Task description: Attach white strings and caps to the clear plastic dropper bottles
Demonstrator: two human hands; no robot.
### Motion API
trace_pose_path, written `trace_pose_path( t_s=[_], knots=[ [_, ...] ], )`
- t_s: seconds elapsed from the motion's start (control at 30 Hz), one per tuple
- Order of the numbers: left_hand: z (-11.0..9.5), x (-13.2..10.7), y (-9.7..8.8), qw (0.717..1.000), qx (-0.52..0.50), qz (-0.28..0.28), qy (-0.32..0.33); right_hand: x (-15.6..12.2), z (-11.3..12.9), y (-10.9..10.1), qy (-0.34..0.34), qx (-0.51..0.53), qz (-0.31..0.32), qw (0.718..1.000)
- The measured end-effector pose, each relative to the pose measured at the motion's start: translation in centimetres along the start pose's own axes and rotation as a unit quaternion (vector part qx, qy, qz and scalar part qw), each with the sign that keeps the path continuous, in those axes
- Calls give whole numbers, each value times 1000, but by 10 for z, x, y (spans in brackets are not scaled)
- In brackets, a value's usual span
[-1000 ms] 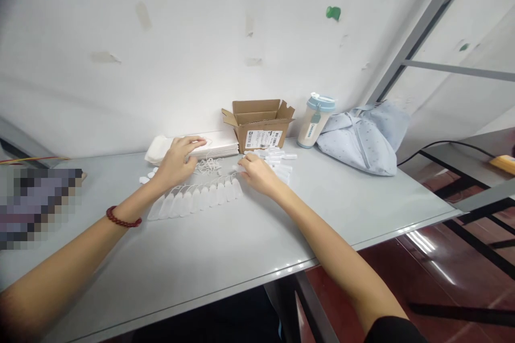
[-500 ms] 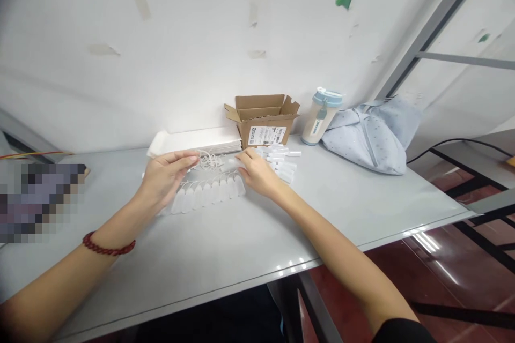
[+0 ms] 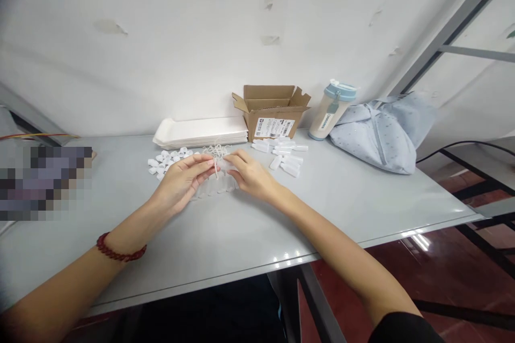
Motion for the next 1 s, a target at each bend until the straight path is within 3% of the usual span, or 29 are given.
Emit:
trace_pose_path(
  t_s=[0.33, 0.53, 0.73, 0.9, 1.0],
  knots=[
    [-9, -8, 5, 999, 41, -26, 5, -1, 6, -1, -42, -12, -50, 998],
    [-6, -8, 7, 995, 93, 1, 46, 0, 10, -3, -36, -2, -67, 997],
    [-8, -10, 9, 979, 179, 3, 99, 0, 12, -3, -31, 26, -56, 998],
    [-11, -11, 9, 965, 241, -2, 99, -1, 12, 0, -34, 64, -30, 997],
    [-9, -10, 8, 964, 248, 7, 98, -1, 13, 0, 16, 110, -31, 993]
  ],
)
Point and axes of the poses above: each hand's wrist, its own x-axis towards the middle knuckle, its own y-axis out of the palm, z = x × y, the point moved 2 cm from there along x, towards the middle knuckle, and after that the axes turned 6 degrees about x, right-handed, at the moved point
